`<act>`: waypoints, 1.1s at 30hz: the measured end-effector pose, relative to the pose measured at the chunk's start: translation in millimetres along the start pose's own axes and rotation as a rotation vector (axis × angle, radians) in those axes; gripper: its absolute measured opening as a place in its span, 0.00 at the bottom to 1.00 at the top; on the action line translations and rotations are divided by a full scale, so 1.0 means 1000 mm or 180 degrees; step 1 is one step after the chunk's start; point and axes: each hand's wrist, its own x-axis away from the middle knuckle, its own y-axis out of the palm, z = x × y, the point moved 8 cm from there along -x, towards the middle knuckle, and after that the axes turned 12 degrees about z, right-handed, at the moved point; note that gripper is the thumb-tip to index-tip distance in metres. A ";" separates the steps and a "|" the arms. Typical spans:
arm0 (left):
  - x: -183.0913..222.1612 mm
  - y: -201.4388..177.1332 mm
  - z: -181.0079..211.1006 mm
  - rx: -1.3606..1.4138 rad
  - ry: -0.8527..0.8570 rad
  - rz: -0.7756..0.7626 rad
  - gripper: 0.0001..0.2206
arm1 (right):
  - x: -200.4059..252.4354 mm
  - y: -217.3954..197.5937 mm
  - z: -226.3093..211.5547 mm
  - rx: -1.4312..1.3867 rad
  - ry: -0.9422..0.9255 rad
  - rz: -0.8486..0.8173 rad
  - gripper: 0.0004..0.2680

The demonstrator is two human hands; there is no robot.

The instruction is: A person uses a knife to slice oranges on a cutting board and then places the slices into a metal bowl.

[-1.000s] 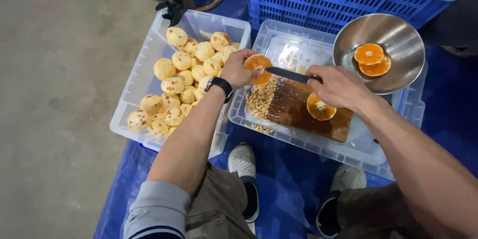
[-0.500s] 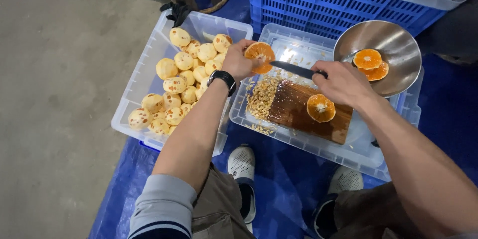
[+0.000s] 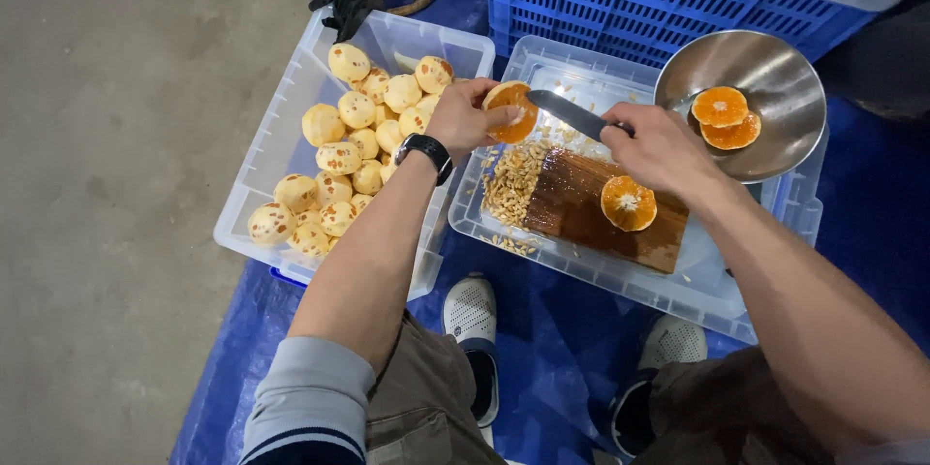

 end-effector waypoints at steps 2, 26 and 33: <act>0.000 -0.003 0.002 -0.0085 -0.0051 0.0067 0.16 | -0.004 -0.001 0.007 -0.0003 -0.0038 0.0047 0.13; -0.001 -0.007 0.000 -0.0339 -0.0081 0.0078 0.14 | -0.009 -0.002 0.004 0.0371 -0.0758 0.0214 0.11; 0.000 -0.001 0.004 -0.0580 0.0253 -0.0075 0.12 | -0.009 0.001 0.000 0.0360 -0.0802 0.0259 0.11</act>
